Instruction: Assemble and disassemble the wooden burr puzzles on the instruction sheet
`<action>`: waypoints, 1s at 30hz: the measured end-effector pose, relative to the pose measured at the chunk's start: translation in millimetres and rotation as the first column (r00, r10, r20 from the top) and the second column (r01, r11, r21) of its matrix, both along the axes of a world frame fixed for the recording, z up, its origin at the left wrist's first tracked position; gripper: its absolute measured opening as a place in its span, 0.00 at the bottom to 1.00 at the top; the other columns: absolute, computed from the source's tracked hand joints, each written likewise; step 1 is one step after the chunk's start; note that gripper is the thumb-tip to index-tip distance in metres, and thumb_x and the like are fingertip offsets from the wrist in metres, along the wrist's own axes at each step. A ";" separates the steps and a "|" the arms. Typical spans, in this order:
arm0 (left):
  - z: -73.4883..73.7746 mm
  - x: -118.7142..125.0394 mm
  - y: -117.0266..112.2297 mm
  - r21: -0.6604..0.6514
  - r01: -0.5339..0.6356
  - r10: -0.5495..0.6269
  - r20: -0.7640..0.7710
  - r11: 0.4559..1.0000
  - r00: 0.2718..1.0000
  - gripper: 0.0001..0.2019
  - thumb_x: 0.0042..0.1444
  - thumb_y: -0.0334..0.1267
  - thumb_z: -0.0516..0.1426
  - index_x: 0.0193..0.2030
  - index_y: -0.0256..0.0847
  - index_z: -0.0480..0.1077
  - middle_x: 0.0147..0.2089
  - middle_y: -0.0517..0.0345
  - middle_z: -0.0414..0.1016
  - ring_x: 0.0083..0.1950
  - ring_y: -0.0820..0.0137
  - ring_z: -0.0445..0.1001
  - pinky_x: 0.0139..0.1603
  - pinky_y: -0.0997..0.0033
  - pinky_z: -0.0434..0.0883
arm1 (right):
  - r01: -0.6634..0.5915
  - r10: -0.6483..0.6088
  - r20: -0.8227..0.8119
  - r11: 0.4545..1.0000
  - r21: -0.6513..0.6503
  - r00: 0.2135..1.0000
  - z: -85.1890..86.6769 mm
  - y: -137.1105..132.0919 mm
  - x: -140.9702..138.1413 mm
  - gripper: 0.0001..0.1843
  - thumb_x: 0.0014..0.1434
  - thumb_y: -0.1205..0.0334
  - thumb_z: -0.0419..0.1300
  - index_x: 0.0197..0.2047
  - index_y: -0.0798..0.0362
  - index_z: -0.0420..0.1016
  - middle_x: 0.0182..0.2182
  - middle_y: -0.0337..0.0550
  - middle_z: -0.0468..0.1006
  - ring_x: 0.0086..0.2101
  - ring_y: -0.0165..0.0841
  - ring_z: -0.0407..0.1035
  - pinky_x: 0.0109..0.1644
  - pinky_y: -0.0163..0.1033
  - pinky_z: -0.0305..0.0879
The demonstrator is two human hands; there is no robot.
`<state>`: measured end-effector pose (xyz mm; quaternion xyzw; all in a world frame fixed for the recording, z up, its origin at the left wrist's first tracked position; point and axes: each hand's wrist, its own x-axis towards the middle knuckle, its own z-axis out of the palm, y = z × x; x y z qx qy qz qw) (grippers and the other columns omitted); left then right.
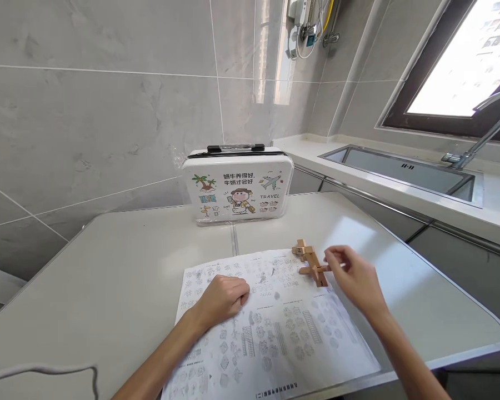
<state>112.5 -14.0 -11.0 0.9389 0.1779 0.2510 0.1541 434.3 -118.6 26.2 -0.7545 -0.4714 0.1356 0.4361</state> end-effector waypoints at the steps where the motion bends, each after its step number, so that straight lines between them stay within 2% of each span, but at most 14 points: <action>1: -0.6 2.5 0.3 -0.011 0.009 -0.009 0.002 1.000 1.000 0.13 0.42 0.19 0.47 0.25 0.42 0.61 0.21 0.66 0.63 0.23 0.74 0.57 0.26 0.72 0.53 | -0.005 0.008 0.051 0.998 -0.060 0.999 3.5 13.3 10.4 0.14 0.67 0.49 0.57 0.42 0.49 0.77 0.40 0.45 0.85 0.36 0.38 0.80 0.38 0.39 0.72; 3: -2.3 4.7 0.0 -0.038 0.012 -0.012 0.012 0.999 1.000 0.13 0.41 0.19 0.47 0.25 0.41 0.62 0.21 0.66 0.64 0.23 0.74 0.58 0.27 0.73 0.54 | -0.048 0.087 0.165 0.973 -0.226 0.982 7.7 38.9 29.1 0.13 0.67 0.51 0.55 0.44 0.49 0.78 0.45 0.47 0.85 0.40 0.40 0.80 0.39 0.40 0.71; 4: -3.2 4.3 -0.4 -0.055 0.006 -0.005 0.019 0.998 1.000 0.13 0.42 0.18 0.47 0.25 0.41 0.62 0.21 0.66 0.64 0.23 0.74 0.59 0.27 0.74 0.55 | -0.088 0.166 0.216 0.940 -0.329 0.962 8.9 50.3 36.9 0.14 0.68 0.52 0.55 0.46 0.49 0.79 0.47 0.48 0.85 0.42 0.40 0.80 0.41 0.40 0.71; 6: -4.6 0.7 -1.3 -0.091 -0.026 0.029 0.036 0.996 0.999 0.13 0.43 0.18 0.46 0.25 0.41 0.62 0.21 0.66 0.65 0.23 0.75 0.60 0.27 0.75 0.56 | -0.144 0.329 0.252 0.821 -0.553 0.910 11.1 69.2 48.0 0.16 0.69 0.52 0.54 0.47 0.49 0.79 0.49 0.49 0.84 0.46 0.41 0.79 0.43 0.40 0.70; 9: -5.2 -7.6 -1.3 -0.147 -0.096 0.105 0.057 0.985 0.993 0.14 0.45 0.17 0.45 0.25 0.41 0.63 0.22 0.65 0.67 0.24 0.75 0.62 0.27 0.76 0.57 | -0.173 0.405 0.227 0.742 -0.648 0.886 15.1 87.4 53.8 0.17 0.68 0.50 0.56 0.42 0.51 0.83 0.44 0.51 0.86 0.44 0.44 0.79 0.40 0.41 0.69; 14: -4.3 -12.8 0.5 -0.214 -0.159 0.176 0.061 0.964 0.983 0.15 0.47 0.17 0.45 0.24 0.41 0.64 0.23 0.64 0.70 0.24 0.75 0.63 0.28 0.76 0.58 | -0.219 0.496 0.190 0.652 -0.725 0.848 20.9 103.7 49.1 0.20 0.65 0.49 0.61 0.27 0.52 0.83 0.32 0.53 0.86 0.35 0.45 0.78 0.33 0.42 0.64; 16: -4.8 -12.0 0.2 -0.234 -0.161 0.179 0.056 0.959 0.982 0.15 0.47 0.17 0.46 0.24 0.41 0.65 0.23 0.65 0.70 0.24 0.75 0.63 0.28 0.76 0.58 | -0.230 0.509 0.190 0.650 -0.725 0.839 22.3 108.8 47.7 0.18 0.64 0.52 0.62 0.27 0.53 0.83 0.32 0.52 0.86 0.34 0.44 0.78 0.33 0.41 0.63; 19: -5.7 -11.1 -0.8 -0.263 -0.186 0.208 0.060 0.947 0.976 0.15 0.47 0.18 0.46 0.24 0.41 0.65 0.23 0.65 0.70 0.24 0.75 0.63 0.29 0.75 0.59 | -0.224 0.495 0.228 0.695 -0.684 0.839 25.9 114.3 44.2 0.17 0.66 0.54 0.59 0.31 0.54 0.84 0.35 0.54 0.86 0.36 0.45 0.77 0.33 0.41 0.62; 22: -4.4 -10.4 -1.6 -0.296 -0.264 0.302 0.090 0.918 0.949 0.14 0.51 0.19 0.46 0.24 0.41 0.65 0.24 0.63 0.70 0.26 0.73 0.65 0.31 0.73 0.60 | -0.243 0.477 0.259 0.757 -0.606 0.840 33.5 114.2 29.2 0.21 0.69 0.53 0.54 0.37 0.55 0.84 0.39 0.56 0.85 0.38 0.45 0.76 0.34 0.42 0.62; 24: -1.8 -8.9 -2.0 -0.321 -0.326 0.377 0.109 0.889 0.920 0.15 0.55 0.21 0.46 0.26 0.42 0.66 0.25 0.62 0.70 0.26 0.72 0.64 0.30 0.72 0.60 | -0.304 0.495 0.242 0.779 -0.548 0.834 39.2 110.5 8.8 0.23 0.71 0.48 0.52 0.41 0.53 0.84 0.38 0.53 0.85 0.37 0.43 0.76 0.34 0.41 0.62; 26: 1.4 -6.5 -2.1 -0.409 -0.382 0.470 0.137 0.829 0.872 0.13 0.62 0.26 0.48 0.31 0.42 0.68 0.28 0.62 0.71 0.27 0.72 0.65 0.29 0.72 0.61 | -0.454 0.548 0.141 0.789 -0.415 0.824 42.4 105.0 -18.3 0.24 0.72 0.45 0.51 0.42 0.52 0.83 0.36 0.50 0.85 0.34 0.40 0.76 0.34 0.41 0.63; 29: 3.6 -3.4 -0.5 -0.631 -0.370 0.600 0.195 0.682 0.776 0.06 0.68 0.40 0.54 0.46 0.44 0.70 0.41 0.56 0.77 0.37 0.68 0.74 0.35 0.71 0.68 | -0.647 0.654 -0.042 0.734 -0.206 0.755 37.3 97.6 -61.7 0.20 0.73 0.47 0.52 0.43 0.52 0.80 0.32 0.45 0.84 0.33 0.38 0.76 0.37 0.40 0.65; 30: 3.2 -3.1 0.8 -0.687 -0.333 0.617 0.214 0.646 0.757 0.10 0.68 0.44 0.57 0.52 0.44 0.70 0.47 0.54 0.78 0.42 0.67 0.76 0.40 0.69 0.71 | -0.683 0.680 -0.080 0.714 -0.155 0.729 32.7 96.0 -74.6 0.20 0.73 0.47 0.52 0.43 0.51 0.79 0.30 0.43 0.82 0.31 0.37 0.75 0.37 0.39 0.65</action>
